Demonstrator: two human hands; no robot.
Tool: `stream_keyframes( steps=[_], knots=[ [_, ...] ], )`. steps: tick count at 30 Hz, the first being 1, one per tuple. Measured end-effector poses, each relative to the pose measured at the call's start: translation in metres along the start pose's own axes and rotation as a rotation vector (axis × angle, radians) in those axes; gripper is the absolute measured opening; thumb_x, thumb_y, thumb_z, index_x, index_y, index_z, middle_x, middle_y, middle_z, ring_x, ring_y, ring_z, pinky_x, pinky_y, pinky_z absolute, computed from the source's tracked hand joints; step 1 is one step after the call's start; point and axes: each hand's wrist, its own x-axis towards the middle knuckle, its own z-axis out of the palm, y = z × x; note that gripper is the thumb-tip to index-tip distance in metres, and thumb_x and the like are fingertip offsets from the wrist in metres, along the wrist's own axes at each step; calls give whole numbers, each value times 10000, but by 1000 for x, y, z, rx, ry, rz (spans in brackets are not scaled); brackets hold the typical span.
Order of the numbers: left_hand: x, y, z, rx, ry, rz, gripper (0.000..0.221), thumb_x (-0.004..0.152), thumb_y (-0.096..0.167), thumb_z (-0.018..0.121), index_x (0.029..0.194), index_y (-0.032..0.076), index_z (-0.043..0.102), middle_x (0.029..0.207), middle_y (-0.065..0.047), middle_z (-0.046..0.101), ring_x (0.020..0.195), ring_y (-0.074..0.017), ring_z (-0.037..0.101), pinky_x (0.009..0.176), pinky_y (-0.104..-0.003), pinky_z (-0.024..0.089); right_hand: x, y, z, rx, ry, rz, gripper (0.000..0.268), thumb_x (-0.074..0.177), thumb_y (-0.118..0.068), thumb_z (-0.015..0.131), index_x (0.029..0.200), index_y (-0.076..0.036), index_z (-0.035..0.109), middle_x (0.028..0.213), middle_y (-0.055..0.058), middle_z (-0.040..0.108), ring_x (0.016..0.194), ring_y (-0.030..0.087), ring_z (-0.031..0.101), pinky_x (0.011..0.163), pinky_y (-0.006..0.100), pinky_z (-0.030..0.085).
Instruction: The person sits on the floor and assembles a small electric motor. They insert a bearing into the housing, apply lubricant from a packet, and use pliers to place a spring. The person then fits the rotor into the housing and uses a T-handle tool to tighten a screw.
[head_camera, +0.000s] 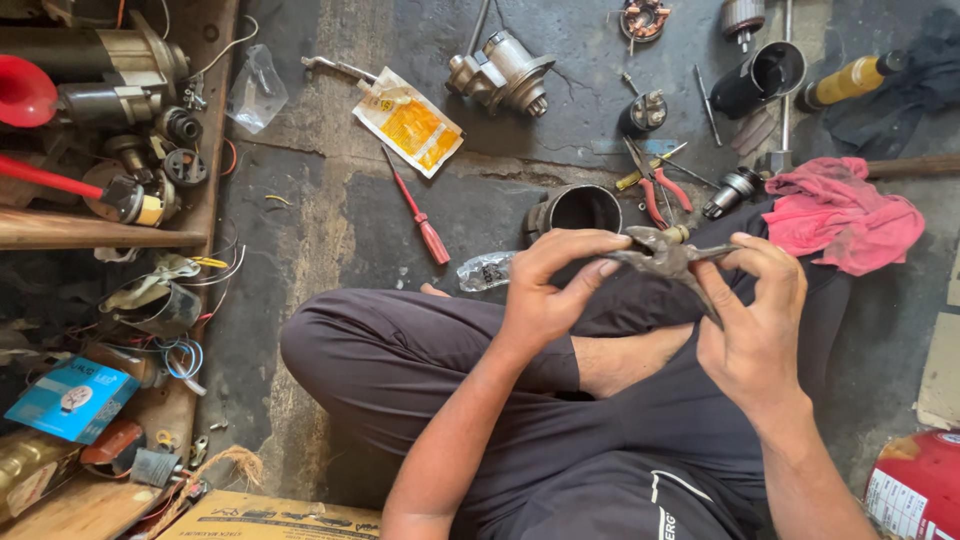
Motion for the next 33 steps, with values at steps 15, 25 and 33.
stream_keyframes(
  steps=[15, 25, 33],
  knots=[
    [-10, -19, 6, -101, 57, 2, 287, 837, -89, 741, 1093, 42, 743, 1107, -91, 754, 1061, -221, 722, 960, -330, 565, -7, -18, 13, 1, -47, 47, 701, 803, 92, 628, 1463, -139, 575, 1342, 194, 490, 1506, 418, 360, 1220, 679, 223],
    [-11, -21, 5, -54, 68, 26, 271, 827, -98, 748, 1066, 29, 739, 1085, -91, 756, 1034, -219, 723, 943, -318, 554, -4, -15, 11, 16, -14, 14, 627, 832, 66, 684, 1419, -141, 604, 1340, 183, 491, 1447, 413, 406, 1203, 646, 287],
    [-13, -24, 9, -129, 59, 2, 224, 866, -59, 771, 1069, 21, 722, 1081, -85, 751, 1028, -207, 722, 927, -317, 562, -9, -12, 13, 38, 17, 30, 570, 776, 51, 713, 1317, -129, 687, 1184, 136, 480, 1269, 378, 472, 1112, 540, 348]
  ],
)
